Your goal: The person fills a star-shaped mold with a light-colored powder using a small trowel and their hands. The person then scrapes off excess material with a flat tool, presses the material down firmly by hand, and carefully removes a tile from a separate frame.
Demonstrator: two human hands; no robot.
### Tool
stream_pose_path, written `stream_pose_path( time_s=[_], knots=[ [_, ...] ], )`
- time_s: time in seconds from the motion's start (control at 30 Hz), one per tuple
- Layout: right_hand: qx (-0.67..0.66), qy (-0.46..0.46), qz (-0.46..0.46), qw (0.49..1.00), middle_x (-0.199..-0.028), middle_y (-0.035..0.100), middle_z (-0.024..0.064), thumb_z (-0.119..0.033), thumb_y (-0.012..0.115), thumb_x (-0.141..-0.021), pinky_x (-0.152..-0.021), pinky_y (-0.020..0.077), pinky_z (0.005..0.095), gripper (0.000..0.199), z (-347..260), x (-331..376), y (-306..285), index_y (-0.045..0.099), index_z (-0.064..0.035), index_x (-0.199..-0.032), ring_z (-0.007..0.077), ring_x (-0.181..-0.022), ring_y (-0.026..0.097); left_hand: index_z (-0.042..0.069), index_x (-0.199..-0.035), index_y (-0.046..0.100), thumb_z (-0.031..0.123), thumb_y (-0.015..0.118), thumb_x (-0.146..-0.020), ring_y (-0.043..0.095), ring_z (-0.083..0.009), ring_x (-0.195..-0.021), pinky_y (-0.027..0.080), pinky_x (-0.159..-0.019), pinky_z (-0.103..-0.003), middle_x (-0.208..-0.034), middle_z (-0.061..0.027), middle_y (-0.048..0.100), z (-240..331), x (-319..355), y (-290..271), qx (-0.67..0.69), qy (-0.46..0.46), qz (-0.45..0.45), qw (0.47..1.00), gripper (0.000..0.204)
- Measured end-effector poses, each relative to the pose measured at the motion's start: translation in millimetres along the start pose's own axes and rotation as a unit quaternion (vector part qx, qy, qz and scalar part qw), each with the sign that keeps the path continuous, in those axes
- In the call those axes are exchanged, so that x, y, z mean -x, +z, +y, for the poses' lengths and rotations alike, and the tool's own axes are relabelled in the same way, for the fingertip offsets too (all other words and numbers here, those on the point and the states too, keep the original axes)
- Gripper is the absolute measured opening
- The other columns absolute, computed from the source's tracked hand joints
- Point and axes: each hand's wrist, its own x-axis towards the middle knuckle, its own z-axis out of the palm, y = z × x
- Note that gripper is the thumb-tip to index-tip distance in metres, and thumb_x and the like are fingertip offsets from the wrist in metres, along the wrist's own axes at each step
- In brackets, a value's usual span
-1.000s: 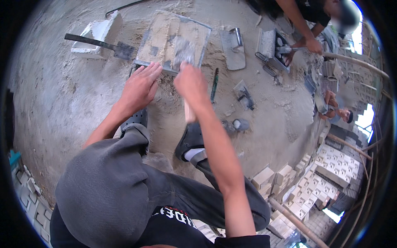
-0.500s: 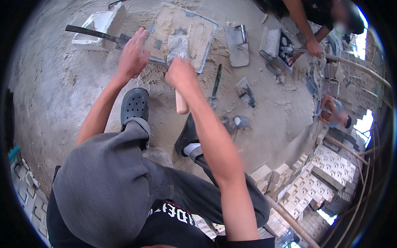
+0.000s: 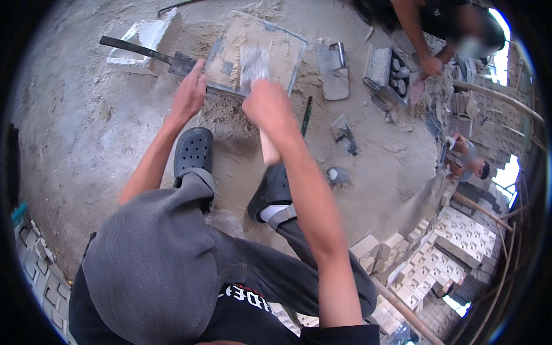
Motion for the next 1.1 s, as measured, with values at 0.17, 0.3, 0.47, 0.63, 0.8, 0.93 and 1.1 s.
stream_pose_path(
  time_s=[0.17,0.3,0.47,0.63,0.8,0.93,1.1],
  knots=[
    [-0.014,0.019,0.007,1.000,-0.104,0.069,0.0262,-0.012,0.058,-0.084,-0.087,0.0550,0.0459,0.026,-18,-88,-13,0.071,0.0033,-0.100,0.0395,-0.098,0.068,-0.005,-0.140,0.043,0.022,0.040,-0.099,0.051,-0.0420,-0.126,0.037,-0.108,-0.043,-0.133,-0.0320,0.053,10,6,-2,0.054,-0.047,-0.015,0.997,0.049],
    [-0.001,0.024,-0.062,0.998,-0.103,0.069,0.0258,-0.013,0.059,-0.084,-0.084,0.0564,0.0459,0.025,-34,-70,23,0.071,0.0022,-0.100,0.0393,-0.097,0.069,-0.005,-0.141,0.042,0.023,0.039,-0.099,0.052,-0.0419,-0.125,0.038,-0.107,-0.043,-0.132,-0.0321,0.053,-2,8,-9,0.029,-0.015,0.007,0.999,0.051],
    [-0.064,0.034,-0.002,0.997,-0.093,0.068,0.0310,-0.013,0.056,-0.087,-0.081,0.0558,0.0509,0.023,-27,19,67,0.066,0.0049,-0.096,0.0435,-0.091,0.069,-0.005,-0.141,0.043,0.024,0.039,-0.099,0.051,-0.0421,-0.125,0.038,-0.107,-0.042,-0.133,-0.0309,0.053,6,-12,-8,0.031,0.003,-0.009,0.999,0.051],
    [-0.045,-0.037,-0.072,0.996,-0.087,0.067,0.0321,-0.010,0.052,-0.085,-0.080,0.0554,0.0520,0.023,-8,69,64,0.065,0.0051,-0.097,0.0450,-0.087,0.068,-0.004,-0.141,0.043,0.025,0.038,-0.099,0.050,-0.0412,-0.127,0.038,-0.108,-0.041,-0.136,-0.0293,0.052,0,-30,-18,0.038,0.009,-0.004,0.999,0.052],
    [-0.030,-0.004,0.019,0.999,-0.096,0.068,0.0298,-0.009,0.056,-0.082,-0.083,0.0551,0.0503,0.022,-16,16,8,0.068,0.0019,-0.097,0.0441,-0.092,0.068,-0.003,-0.143,0.042,0.029,0.036,-0.099,0.046,-0.0370,-0.133,0.034,-0.112,-0.038,-0.142,-0.0262,0.049,-9,-16,-8,0.081,-0.053,-0.010,0.995,0.054],
    [-0.034,-0.013,0.075,0.996,-0.101,0.070,0.0255,-0.011,0.060,-0.082,-0.084,0.0557,0.0465,0.025,-24,-94,-20,0.072,0.0007,-0.101,0.0405,-0.097,0.068,-0.010,-0.140,0.043,0.026,0.033,-0.101,0.045,-0.0302,-0.136,0.028,-0.115,-0.033,-0.142,-0.0239,0.050,-4,-7,6,0.111,-0.075,-0.017,0.991,0.053],
    [0.059,-0.016,-0.045,0.997,-0.103,0.071,0.0233,-0.011,0.061,-0.081,-0.085,0.0561,0.0448,0.024,-40,-139,-19,0.073,-0.0001,-0.099,0.0390,-0.099,0.069,-0.010,-0.139,0.045,0.027,0.032,-0.102,0.046,-0.0310,-0.135,0.030,-0.114,-0.034,-0.141,-0.0242,0.051,-16,-2,8,0.147,-0.096,-0.009,0.984,0.054]
  ],
)
